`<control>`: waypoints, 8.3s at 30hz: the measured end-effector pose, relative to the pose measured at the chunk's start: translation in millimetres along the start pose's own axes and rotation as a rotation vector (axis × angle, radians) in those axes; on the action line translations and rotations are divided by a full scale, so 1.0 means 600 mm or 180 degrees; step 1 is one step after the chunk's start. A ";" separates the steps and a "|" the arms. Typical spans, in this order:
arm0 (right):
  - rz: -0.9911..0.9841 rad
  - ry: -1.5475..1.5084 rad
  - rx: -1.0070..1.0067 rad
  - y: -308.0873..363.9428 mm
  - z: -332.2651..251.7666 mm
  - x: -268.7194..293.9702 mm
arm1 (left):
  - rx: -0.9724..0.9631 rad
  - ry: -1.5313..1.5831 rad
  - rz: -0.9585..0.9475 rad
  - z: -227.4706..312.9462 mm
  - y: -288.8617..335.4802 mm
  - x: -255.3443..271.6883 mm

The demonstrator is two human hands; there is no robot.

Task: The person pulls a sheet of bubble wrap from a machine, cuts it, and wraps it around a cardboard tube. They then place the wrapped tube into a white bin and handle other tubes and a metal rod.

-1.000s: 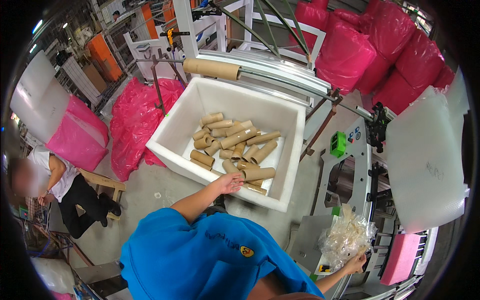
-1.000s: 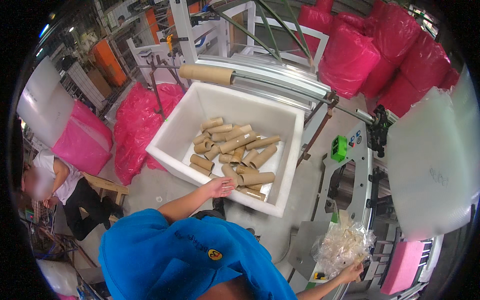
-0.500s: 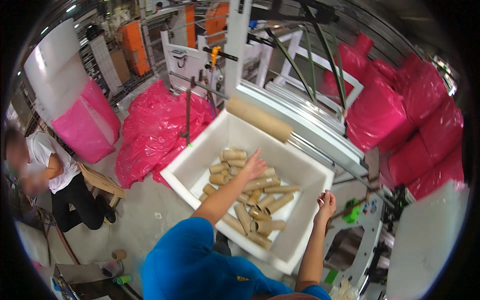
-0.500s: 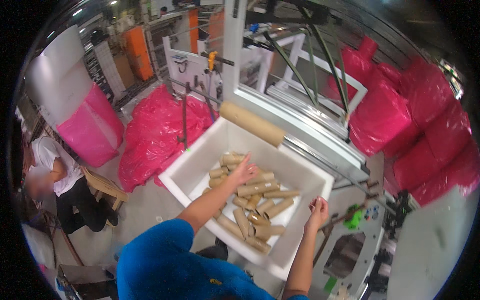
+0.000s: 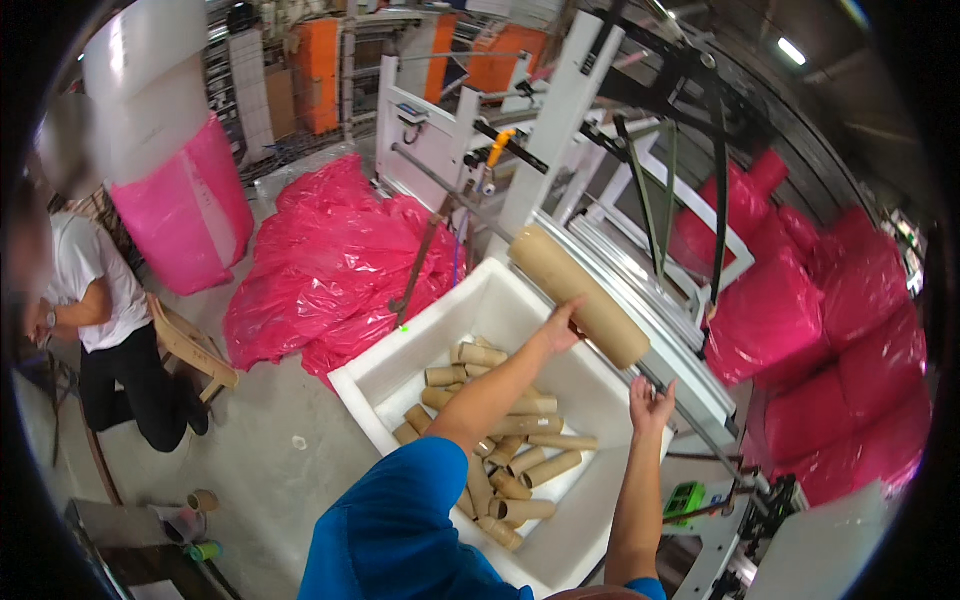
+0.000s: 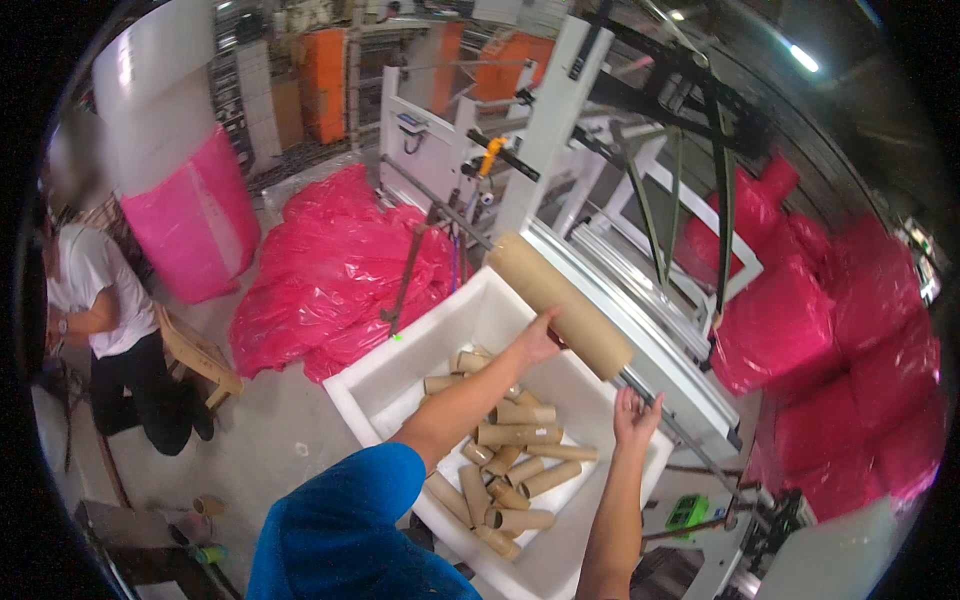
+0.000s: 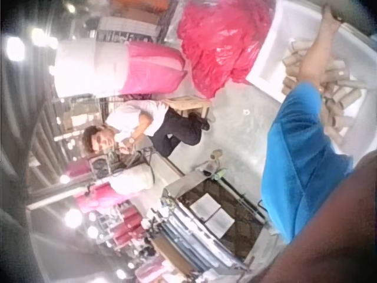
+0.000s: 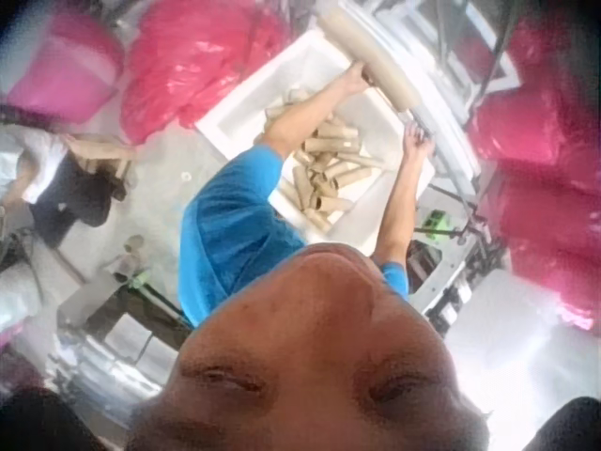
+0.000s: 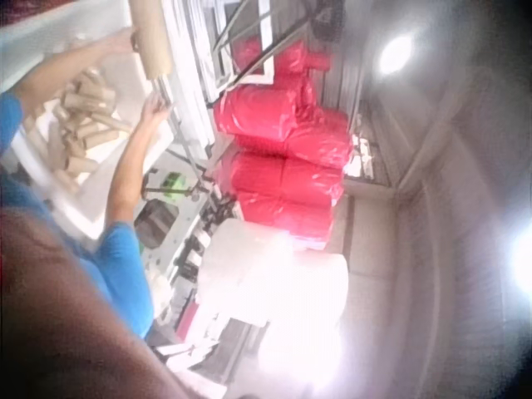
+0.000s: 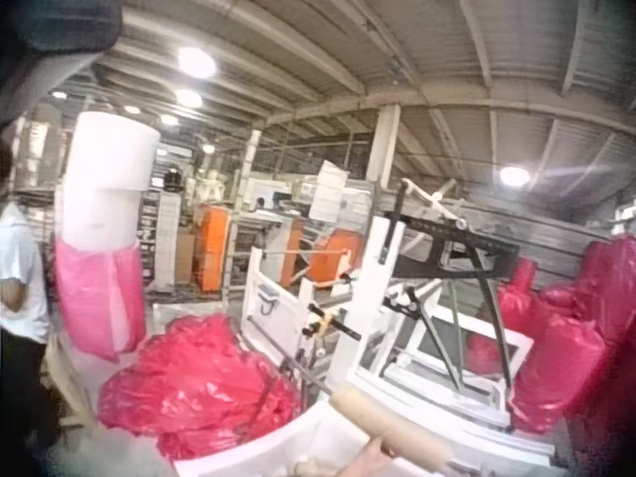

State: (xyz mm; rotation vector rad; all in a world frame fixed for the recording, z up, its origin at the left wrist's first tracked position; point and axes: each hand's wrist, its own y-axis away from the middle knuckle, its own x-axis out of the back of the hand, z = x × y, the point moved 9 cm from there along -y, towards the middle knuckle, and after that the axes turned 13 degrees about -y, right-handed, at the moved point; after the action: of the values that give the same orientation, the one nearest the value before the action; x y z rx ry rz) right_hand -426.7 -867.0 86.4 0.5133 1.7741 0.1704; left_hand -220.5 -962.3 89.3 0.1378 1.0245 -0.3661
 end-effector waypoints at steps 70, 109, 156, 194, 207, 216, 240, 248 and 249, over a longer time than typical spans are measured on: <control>-0.3206 -0.0547 0.0444 0.490 -0.191 -0.310 | -0.1886 -0.0726 -0.0143 0.093 0.524 -0.320; -0.0255 -0.0348 0.0753 0.011 -0.196 -0.069 | 0.1555 -0.2220 0.3670 -0.087 0.769 0.421; -0.4197 0.6460 -0.3449 0.810 1.136 0.461 | 0.1503 -0.1410 0.6880 -0.170 2.036 0.438; -0.7180 0.6103 0.0345 1.437 1.761 0.048 | 0.0670 0.0035 0.6479 0.197 2.223 0.539; -0.8904 0.7306 -0.0625 1.581 1.771 0.159 | 0.0273 0.0002 0.6799 0.218 2.261 0.580; -0.9887 0.6034 -0.1218 1.650 1.793 0.231 | 0.0860 0.0299 0.6901 0.098 2.260 0.556; -1.0256 0.4386 -0.2928 1.701 1.772 0.162 | 0.1442 -0.1726 0.7111 0.536 2.271 0.670; -0.9818 0.5124 -0.3031 1.627 1.892 0.194 | 0.1772 -0.1755 0.7539 0.702 2.306 0.611; -0.9859 0.5307 -0.3134 1.629 1.900 0.213 | 0.1436 -0.1804 0.7542 0.693 2.337 0.644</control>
State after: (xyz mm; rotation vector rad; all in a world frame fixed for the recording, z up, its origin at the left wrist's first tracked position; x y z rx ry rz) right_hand 878.7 -115.7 35.7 2.2374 -0.5999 0.5473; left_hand 801.5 135.9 -106.7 1.3631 -0.2745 1.4729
